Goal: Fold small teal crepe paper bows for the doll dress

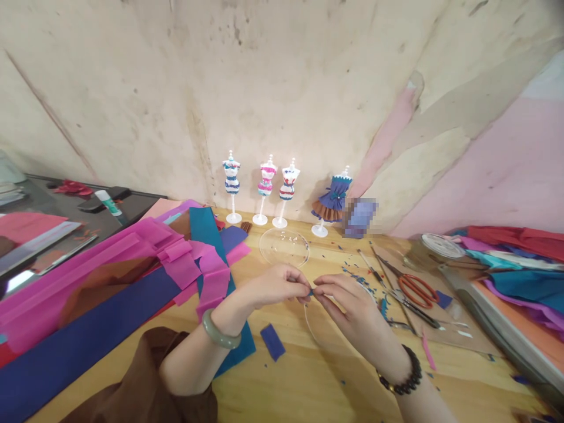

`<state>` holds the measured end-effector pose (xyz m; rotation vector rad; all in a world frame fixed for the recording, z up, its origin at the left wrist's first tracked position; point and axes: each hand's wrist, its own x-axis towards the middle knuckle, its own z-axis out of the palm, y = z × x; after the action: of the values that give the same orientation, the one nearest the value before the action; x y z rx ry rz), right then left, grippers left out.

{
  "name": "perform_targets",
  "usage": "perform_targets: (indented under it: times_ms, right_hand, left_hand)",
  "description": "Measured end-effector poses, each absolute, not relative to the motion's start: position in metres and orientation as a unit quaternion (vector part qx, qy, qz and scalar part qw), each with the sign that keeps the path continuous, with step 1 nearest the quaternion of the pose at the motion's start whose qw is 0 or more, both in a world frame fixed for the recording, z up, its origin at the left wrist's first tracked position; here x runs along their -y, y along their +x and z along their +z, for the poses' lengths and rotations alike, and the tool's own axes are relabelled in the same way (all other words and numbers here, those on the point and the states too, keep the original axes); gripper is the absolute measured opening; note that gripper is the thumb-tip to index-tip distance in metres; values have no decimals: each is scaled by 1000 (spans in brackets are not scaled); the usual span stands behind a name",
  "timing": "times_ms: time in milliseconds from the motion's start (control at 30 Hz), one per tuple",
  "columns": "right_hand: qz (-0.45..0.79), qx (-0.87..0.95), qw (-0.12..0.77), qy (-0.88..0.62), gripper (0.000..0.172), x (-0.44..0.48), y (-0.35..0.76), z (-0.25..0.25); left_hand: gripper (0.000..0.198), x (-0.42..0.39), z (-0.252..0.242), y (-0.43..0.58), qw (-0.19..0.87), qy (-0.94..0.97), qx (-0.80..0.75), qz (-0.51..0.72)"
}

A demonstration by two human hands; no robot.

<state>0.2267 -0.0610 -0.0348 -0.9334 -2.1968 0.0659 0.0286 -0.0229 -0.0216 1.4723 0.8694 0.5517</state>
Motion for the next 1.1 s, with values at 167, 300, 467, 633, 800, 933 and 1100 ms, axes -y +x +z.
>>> perform_targets:
  times_ms: [167, 300, 467, 633, 800, 933, 1100]
  right_hand:
    - [31, 860, 361, -358, 12, 61, 225, -35]
    - [48, 864, 357, -352, 14, 61, 225, -37]
    - [101, 850, 361, -371, 14, 63, 223, -35]
    - [106, 841, 354, -394, 14, 65, 221, -31]
    - [87, 850, 355, -380, 20, 63, 225, -32]
    - [67, 854, 361, -368, 22, 62, 228, -34]
    - [27, 867, 355, -348, 18, 61, 228, -35]
  left_hand:
    - [12, 24, -23, 29, 621, 645, -380, 234]
    - [13, 23, -27, 28, 594, 668, -388, 225]
    - [14, 23, -32, 28, 554, 698, -395, 223]
    - [13, 26, -27, 30, 572, 686, -390, 225]
    - [8, 27, -21, 31, 604, 659, -380, 239]
    - [9, 26, -24, 32, 583, 672, -387, 243]
    - [13, 24, -30, 30, 567, 683, -393, 240]
